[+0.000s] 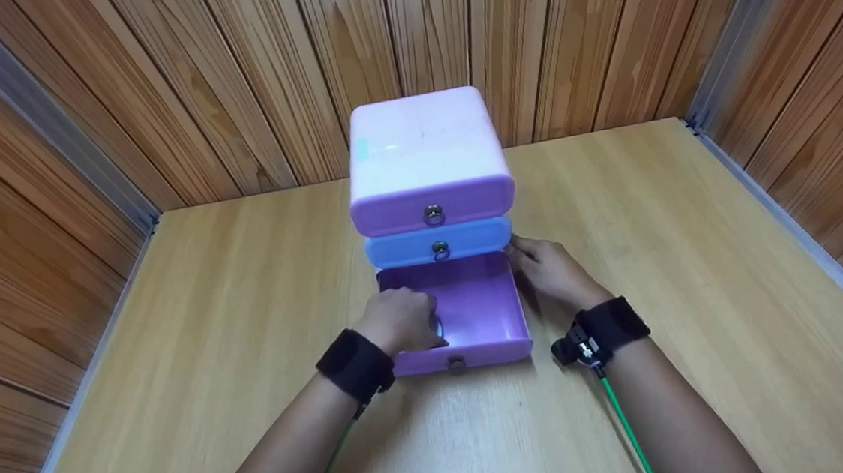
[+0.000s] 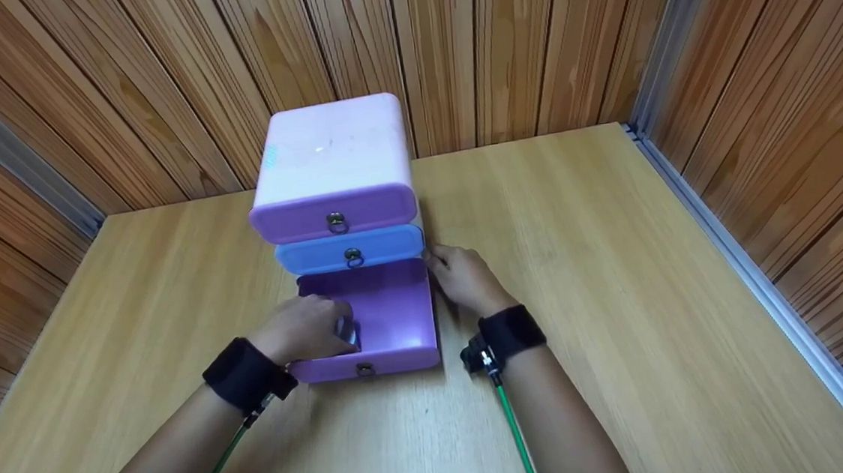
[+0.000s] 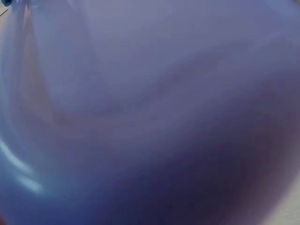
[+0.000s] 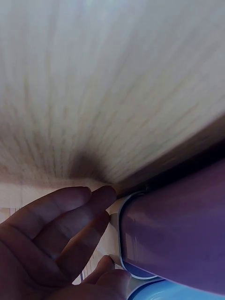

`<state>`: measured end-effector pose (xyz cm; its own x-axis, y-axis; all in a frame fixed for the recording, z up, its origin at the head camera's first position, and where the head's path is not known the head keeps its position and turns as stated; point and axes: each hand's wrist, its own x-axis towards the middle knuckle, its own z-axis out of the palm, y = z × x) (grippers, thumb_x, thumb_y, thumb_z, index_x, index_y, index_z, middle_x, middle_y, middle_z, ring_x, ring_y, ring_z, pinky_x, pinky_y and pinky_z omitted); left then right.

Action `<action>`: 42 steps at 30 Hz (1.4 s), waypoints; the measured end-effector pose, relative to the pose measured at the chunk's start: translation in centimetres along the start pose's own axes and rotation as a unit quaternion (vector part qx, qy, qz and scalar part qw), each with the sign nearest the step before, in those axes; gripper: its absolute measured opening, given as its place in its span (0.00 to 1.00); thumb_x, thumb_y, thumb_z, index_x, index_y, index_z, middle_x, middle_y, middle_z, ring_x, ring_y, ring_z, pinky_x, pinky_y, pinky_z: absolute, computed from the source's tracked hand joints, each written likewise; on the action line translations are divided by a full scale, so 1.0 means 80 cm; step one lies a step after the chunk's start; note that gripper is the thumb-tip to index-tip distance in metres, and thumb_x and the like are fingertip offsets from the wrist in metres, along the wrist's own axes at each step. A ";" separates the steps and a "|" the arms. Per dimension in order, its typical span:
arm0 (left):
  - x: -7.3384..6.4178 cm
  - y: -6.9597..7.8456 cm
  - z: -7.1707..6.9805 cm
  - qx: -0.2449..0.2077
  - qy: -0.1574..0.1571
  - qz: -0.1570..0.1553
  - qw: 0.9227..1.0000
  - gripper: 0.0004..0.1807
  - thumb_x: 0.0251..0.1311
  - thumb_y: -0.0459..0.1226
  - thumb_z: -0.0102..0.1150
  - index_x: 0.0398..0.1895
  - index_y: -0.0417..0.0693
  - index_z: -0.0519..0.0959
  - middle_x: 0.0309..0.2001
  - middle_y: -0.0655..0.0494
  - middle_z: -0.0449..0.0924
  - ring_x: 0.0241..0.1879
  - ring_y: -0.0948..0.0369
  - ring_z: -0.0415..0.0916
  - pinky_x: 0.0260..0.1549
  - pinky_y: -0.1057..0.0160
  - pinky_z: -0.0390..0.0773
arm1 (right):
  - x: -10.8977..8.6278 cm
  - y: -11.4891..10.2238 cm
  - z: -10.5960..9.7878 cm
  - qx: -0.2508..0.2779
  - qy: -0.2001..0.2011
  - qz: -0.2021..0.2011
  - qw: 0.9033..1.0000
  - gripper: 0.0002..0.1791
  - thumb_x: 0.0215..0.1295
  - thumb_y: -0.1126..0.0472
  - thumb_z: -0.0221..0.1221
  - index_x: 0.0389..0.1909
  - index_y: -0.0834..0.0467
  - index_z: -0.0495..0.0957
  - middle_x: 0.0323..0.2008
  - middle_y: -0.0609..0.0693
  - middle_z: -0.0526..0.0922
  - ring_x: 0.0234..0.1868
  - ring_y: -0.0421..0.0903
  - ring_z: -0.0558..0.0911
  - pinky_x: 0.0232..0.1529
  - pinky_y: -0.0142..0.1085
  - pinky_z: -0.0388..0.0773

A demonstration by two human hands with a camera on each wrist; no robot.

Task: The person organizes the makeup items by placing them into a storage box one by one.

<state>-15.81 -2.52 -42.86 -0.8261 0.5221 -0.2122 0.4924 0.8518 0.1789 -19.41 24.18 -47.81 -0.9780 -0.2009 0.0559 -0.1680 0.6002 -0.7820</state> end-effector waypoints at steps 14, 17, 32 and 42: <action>0.007 0.008 0.001 0.056 -0.006 -0.010 0.998 0.07 0.58 0.41 0.57 0.23 0.51 0.76 0.18 0.57 0.70 0.20 0.58 0.68 0.24 0.53 0.75 | 0.001 0.000 -0.001 0.019 -0.005 0.016 1.000 0.33 0.74 0.39 0.43 0.72 0.54 0.60 0.68 0.52 0.65 0.69 0.51 0.64 0.67 0.46 0.58; 0.007 0.008 0.002 0.050 -0.003 -0.015 0.999 0.05 0.57 0.40 0.58 0.25 0.52 0.78 0.19 0.58 0.72 0.21 0.58 0.70 0.24 0.54 0.76 | 0.001 0.000 -0.001 0.020 -0.007 0.018 1.000 0.34 0.73 0.37 0.42 0.72 0.53 0.60 0.68 0.52 0.65 0.69 0.51 0.64 0.67 0.46 0.58; -0.015 -0.013 -0.001 -0.070 0.121 0.024 0.990 0.18 0.57 0.49 0.66 0.39 0.44 0.84 0.34 0.52 0.83 0.33 0.56 0.79 0.32 0.57 0.79 | -0.001 0.000 -0.003 -0.011 0.004 0.003 1.000 0.29 0.77 0.46 0.44 0.70 0.58 0.63 0.66 0.54 0.68 0.67 0.52 0.67 0.66 0.45 0.60; -0.023 -0.069 -0.015 -0.185 0.290 0.109 0.933 0.07 0.64 0.41 0.62 0.38 0.49 0.85 0.33 0.61 0.83 0.32 0.66 0.79 0.34 0.66 0.78 | -0.009 0.003 -0.013 -0.013 0.008 0.009 1.000 0.29 0.77 0.45 0.43 0.71 0.57 0.62 0.67 0.54 0.67 0.68 0.53 0.66 0.66 0.46 0.60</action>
<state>-17.35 -8.20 -42.29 -0.7797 0.4788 0.4036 0.6262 0.5986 0.4996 -18.85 25.28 -47.43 -0.9828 -0.1776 0.0511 -0.1526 0.6241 -0.7663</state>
